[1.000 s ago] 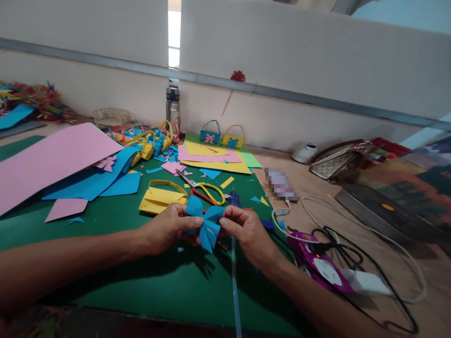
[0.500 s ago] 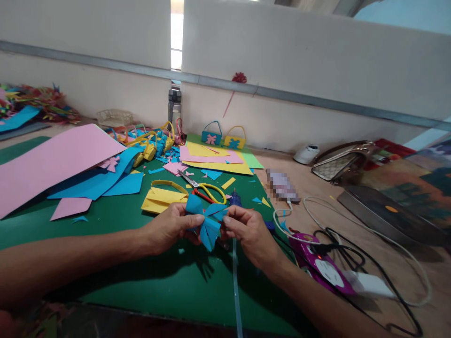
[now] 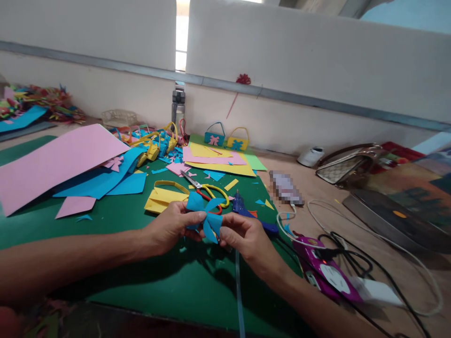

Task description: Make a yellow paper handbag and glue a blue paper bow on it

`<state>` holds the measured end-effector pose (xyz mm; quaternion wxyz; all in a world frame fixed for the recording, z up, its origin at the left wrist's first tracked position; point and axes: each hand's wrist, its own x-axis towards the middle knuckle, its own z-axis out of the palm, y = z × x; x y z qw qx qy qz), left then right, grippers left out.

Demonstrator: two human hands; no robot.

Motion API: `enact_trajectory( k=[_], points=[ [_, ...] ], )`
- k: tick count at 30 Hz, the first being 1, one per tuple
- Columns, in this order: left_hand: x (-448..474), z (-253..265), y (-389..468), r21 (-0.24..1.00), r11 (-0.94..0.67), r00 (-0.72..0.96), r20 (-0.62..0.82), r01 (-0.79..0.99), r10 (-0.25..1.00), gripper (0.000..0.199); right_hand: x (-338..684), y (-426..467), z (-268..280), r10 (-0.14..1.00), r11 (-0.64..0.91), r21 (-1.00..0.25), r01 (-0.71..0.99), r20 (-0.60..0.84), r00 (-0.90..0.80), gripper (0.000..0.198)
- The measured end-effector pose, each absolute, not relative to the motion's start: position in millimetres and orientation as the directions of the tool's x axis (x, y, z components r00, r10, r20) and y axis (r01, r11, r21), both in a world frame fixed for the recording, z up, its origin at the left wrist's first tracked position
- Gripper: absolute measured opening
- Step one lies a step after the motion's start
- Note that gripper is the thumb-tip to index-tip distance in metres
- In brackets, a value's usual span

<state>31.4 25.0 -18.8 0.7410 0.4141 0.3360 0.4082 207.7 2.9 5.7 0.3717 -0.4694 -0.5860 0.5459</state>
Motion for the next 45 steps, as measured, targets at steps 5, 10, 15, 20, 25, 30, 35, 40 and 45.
enact_trajectory(
  k=[5, 10, 15, 20, 25, 30, 35, 40, 45],
  points=[
    [32, -19, 22, 0.889, 0.326, 0.446, -0.162, -0.322, 0.88, 0.026, 204, -1, 9, 0.956, 0.016, -0.981, 0.193, -0.041, -0.29, 0.014],
    [32, -14, 23, 0.878, 0.301, 0.382, -0.151, -0.372, 0.912, 0.025, 205, -2, 6, 0.968, 0.028, -0.976, 0.216, -0.027, -0.249, 0.015],
    [32, -12, 26, 0.856, 0.313, 0.324, -0.184, -0.411, 0.928, 0.022, 207, 0, 3, 0.98, 0.078, -0.928, 0.364, 0.005, -0.199, 0.016],
    [34, -15, 21, 0.857, 0.339, 0.379, -0.187, -0.388, 0.906, 0.023, 203, -1, 3, 0.98, 0.092, -0.962, 0.259, 0.041, -0.196, 0.021],
    [35, -10, 18, 0.83, 0.379, 0.466, -0.167, -0.409, 0.869, 0.035, 202, 0, 7, 0.984, 0.014, -0.976, 0.217, -0.025, -0.178, 0.023],
    [31, -5, 26, 0.788, 0.416, 0.486, -0.172, -0.454, 0.857, 0.042, 209, 6, 13, 0.976, 0.01, -0.955, 0.296, -0.054, -0.209, 0.021],
    [30, -13, 28, 0.881, 0.357, 0.474, -0.182, -0.311, 0.862, 0.028, 213, 9, 15, 0.972, 0.13, -0.891, 0.435, 0.029, -0.232, 0.02],
    [30, -16, 29, 0.907, 0.354, 0.397, -0.245, -0.23, 0.884, 0.02, 218, 11, 18, 0.965, 0.226, -0.851, 0.475, 0.129, -0.229, 0.021],
    [27, -11, 41, 0.893, 0.301, 0.276, -0.213, -0.334, 0.937, 0.019, 234, 24, 30, 0.941, 0.308, -0.855, 0.417, 0.337, -0.003, 0.016]
  ],
)
